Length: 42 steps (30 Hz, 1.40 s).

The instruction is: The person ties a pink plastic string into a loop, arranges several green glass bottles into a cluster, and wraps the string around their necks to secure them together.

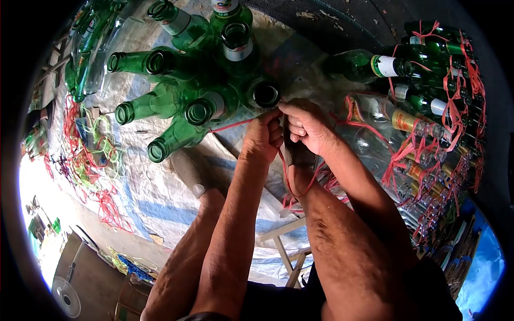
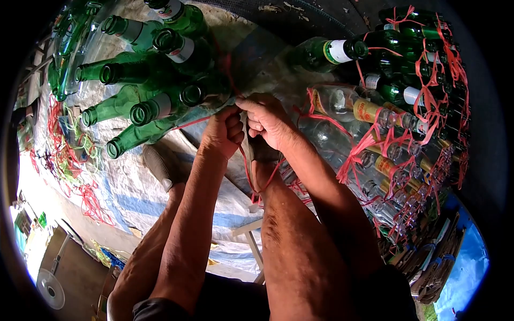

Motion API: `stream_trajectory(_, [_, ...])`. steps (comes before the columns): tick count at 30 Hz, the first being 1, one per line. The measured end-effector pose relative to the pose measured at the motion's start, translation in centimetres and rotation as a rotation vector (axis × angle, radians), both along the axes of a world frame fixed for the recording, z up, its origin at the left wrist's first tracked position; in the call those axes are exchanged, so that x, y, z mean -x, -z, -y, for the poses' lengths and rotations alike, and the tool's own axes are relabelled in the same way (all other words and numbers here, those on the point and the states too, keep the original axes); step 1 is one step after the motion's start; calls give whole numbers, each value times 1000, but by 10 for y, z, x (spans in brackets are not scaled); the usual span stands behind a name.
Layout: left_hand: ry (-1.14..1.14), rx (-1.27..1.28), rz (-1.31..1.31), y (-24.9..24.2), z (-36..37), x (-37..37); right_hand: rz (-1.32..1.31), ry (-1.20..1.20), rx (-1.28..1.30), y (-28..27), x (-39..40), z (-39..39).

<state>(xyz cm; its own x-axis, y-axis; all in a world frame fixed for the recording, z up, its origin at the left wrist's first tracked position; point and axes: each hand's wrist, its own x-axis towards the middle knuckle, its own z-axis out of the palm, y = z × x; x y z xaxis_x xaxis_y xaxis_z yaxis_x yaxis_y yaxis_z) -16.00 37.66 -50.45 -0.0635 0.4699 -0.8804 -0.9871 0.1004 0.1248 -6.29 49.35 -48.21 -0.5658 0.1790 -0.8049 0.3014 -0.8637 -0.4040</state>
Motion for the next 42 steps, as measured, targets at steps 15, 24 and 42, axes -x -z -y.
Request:
stream_trajectory(15, [22, -39, 7, 4, 5, 1, 253, 259, -266, 3, -3, 21])
stream_trajectory(24, [-44, -12, 30, 11, 7, -3, 137, 210, -510, 3, 2, 28])
stream_trajectory(42, [-7, -38, 13, 5, 8, 1, 61, 211, -156, -3, -4, 18])
